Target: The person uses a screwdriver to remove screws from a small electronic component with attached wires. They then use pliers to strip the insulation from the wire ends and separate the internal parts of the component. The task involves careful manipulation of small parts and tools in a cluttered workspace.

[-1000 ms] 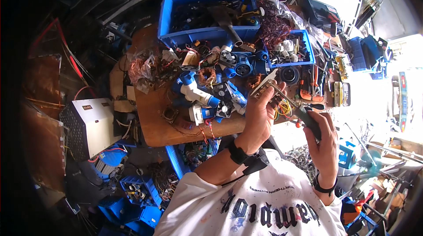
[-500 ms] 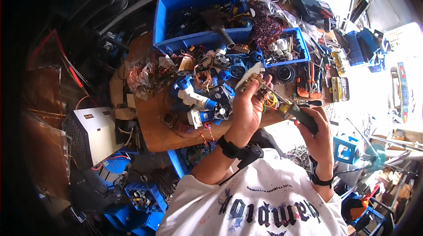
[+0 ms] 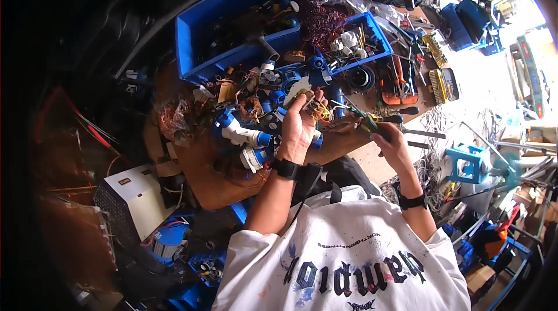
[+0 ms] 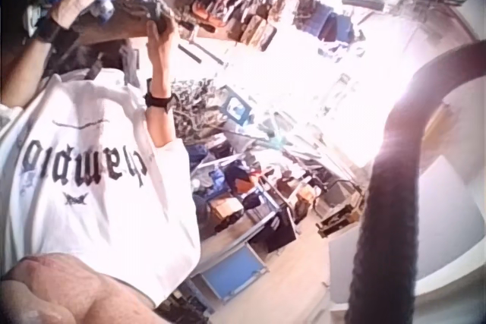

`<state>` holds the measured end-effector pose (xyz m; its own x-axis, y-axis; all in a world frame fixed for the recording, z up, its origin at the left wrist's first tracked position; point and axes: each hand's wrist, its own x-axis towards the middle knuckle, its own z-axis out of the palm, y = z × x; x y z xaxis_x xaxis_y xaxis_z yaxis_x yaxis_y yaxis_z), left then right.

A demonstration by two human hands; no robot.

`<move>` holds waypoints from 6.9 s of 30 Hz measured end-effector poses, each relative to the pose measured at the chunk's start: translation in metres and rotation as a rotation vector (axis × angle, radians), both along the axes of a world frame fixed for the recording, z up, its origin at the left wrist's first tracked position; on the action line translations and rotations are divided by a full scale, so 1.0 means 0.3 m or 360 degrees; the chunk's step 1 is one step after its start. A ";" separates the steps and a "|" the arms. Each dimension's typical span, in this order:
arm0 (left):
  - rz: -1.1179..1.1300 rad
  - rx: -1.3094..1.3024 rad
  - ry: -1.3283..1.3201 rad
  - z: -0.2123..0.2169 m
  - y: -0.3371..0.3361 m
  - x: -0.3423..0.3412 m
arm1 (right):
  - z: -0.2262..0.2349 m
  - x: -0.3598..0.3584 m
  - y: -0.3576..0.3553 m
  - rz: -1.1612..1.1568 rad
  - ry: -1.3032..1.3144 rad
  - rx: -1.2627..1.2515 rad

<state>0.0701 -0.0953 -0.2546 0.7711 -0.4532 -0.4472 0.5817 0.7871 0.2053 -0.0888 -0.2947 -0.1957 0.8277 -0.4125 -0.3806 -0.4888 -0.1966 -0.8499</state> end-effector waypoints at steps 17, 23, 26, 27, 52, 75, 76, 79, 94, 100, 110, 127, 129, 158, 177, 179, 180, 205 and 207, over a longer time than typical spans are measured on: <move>-0.0375 0.0152 0.0130 -0.125 -0.335 0.102 | -0.062 -0.011 -0.120 -0.0212 0.0133 0.0278; -0.0565 0.0216 -0.0003 -0.143 -0.392 0.144 | -0.106 -0.012 -0.141 -0.0245 -0.0069 0.0133; -0.0696 0.0391 -0.0045 -0.095 -0.434 0.132 | -0.082 -0.019 -0.143 -0.0298 -0.0168 -0.0201; -0.0719 0.0381 -0.0106 -0.086 -0.431 0.135 | -0.091 -0.009 -0.144 -0.0342 -0.0188 0.0016; 0.0020 0.0280 -0.0590 0.537 0.035 -0.040 | 0.465 0.037 0.062 0.0283 -0.0314 0.0806; 0.0052 -0.0553 -0.0207 0.555 0.253 -0.139 | 0.596 0.065 0.203 0.0567 -0.0354 0.0505; 0.0043 -0.0585 -0.0191 0.550 0.255 -0.137 | 0.603 0.063 0.205 0.0562 -0.0351 0.0511; 0.0044 -0.0615 -0.0183 0.548 0.253 -0.132 | 0.610 0.059 0.199 0.0588 -0.0310 0.0531; 0.0180 -0.0658 -0.0186 0.636 0.230 -0.125 | 0.607 0.066 0.215 0.0591 -0.0310 0.0564; 0.0215 -0.0693 -0.0199 0.596 0.252 -0.138 | 0.613 0.068 0.239 0.0518 -0.0327 0.0533; 0.0039 -0.0557 -0.0271 0.599 0.239 -0.195 | 0.538 0.235 0.338 0.0349 -0.0720 0.0385; -0.0199 -0.0341 -0.0228 0.663 0.246 -0.254 | 0.587 0.254 0.371 0.0480 -0.0868 0.0179; -0.0193 -0.0368 -0.0223 0.678 0.239 -0.258 | 0.601 0.249 0.368 0.0461 -0.0876 0.0208; 0.0166 0.0077 -0.0380 0.728 0.228 -0.286 | 0.620 0.263 0.437 0.0258 -0.0963 0.0028; 0.0256 -0.0504 -0.0270 0.692 0.306 -0.251 | 0.651 0.167 0.346 0.0586 -0.0641 0.0665; 0.0336 -0.0466 -0.0364 0.697 0.313 -0.249 | 0.649 0.133 0.337 0.0677 -0.0543 0.0634; 0.0400 -0.0416 -0.0405 0.702 0.313 -0.253 | 0.638 0.118 0.332 0.0713 -0.0550 0.0652; 0.0771 0.0165 -0.0898 0.696 0.294 -0.275 | 0.598 0.017 0.397 0.0771 -0.0258 0.0916; 0.0760 0.0165 -0.0900 0.694 0.294 -0.276 | 0.600 0.014 0.401 0.0759 -0.0260 0.1025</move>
